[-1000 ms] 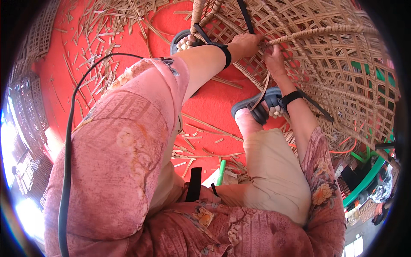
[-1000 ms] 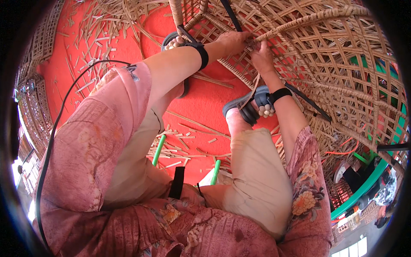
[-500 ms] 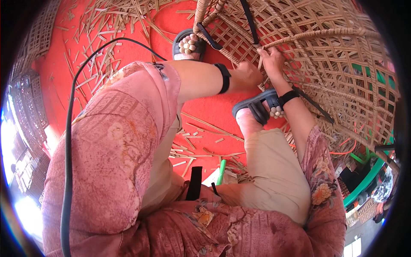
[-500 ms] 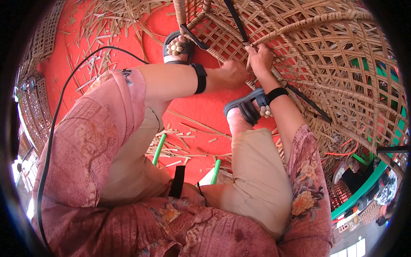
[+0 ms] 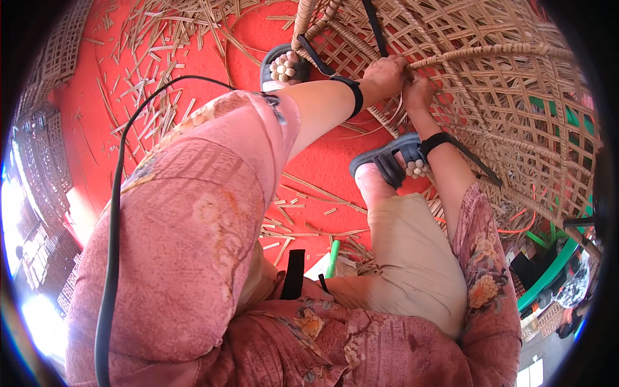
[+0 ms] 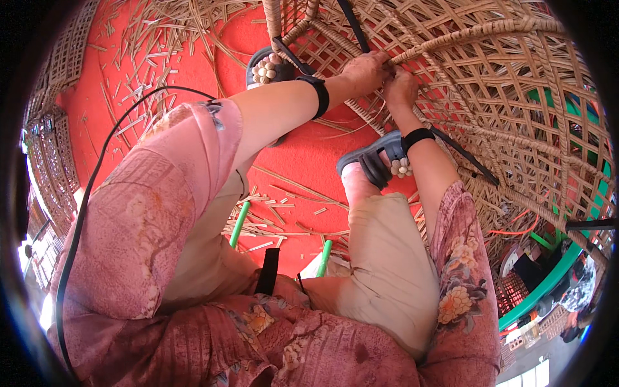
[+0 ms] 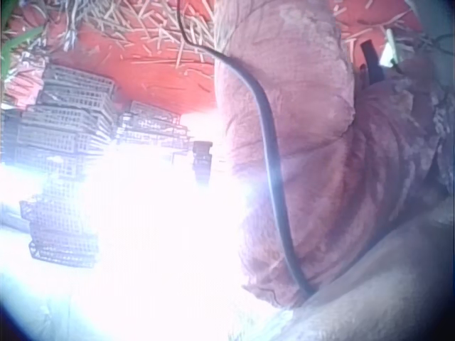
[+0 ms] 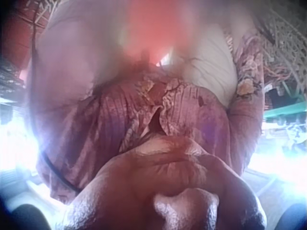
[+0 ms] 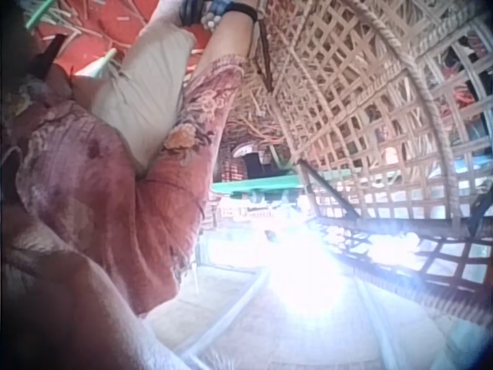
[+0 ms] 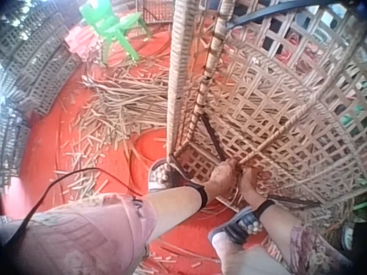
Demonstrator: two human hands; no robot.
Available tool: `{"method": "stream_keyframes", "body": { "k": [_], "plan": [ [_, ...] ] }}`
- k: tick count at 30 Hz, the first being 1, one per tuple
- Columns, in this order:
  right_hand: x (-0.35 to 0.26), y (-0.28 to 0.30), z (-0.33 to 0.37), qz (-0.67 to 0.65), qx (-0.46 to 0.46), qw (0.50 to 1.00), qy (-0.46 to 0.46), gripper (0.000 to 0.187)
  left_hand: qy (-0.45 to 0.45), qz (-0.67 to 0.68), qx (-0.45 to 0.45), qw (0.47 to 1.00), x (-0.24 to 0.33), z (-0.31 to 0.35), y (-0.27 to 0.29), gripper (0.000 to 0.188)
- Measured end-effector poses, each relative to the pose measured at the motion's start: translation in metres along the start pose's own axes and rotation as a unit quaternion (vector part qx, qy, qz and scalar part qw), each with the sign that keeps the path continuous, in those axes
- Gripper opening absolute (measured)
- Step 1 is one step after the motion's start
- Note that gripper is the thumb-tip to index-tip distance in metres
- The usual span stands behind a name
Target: The recorder weaves rattan strips into a pre-constructed frame and uses a pneumatic nail gun and wire cutters to secure and trim the materials to form a chair.
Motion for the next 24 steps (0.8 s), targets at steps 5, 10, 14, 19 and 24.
{"method": "stream_keyframes", "body": {
  "k": [5, 10, 14, 19, 24],
  "plan": [
    [0.005, 0.013, 0.008, 0.12, -0.015, 0.992, 0.032, 0.024, 0.077, 0.047, -0.129, 0.988, 0.016, -0.013, 0.009, 0.029],
    [-0.006, 0.024, 0.008, 0.179, -0.033, 0.981, 0.06, 0.018, 0.072, 0.061, -0.115, 0.989, 0.01, -0.012, 0.016, 0.028],
    [-0.004, 0.018, 0.006, 0.153, -0.022, 0.987, 0.053, 0.014, 0.071, 0.049, -0.118, 0.989, 0.01, -0.011, 0.017, 0.029],
    [0.006, 0.004, 0.006, 0.052, 0.0, 0.995, 0.084, 0.02, 0.064, 0.059, -0.124, 0.988, 0.009, -0.013, 0.015, 0.028],
    [0.002, 0.008, 0.007, -0.06, -0.031, 0.992, 0.105, 0.035, 0.036, 0.033, -0.057, 0.997, 0.0, -0.009, 0.006, 0.027]
  ]
}}
Point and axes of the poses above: each hand's wrist, its own z-axis away from the middle knuckle, its own y-axis out of the back of the hand, x = y × z, the point moved 2 cm from there along -z, towards the middle knuckle, and after that the axes turned 7 degrees about -x, right-handed, at the moved point
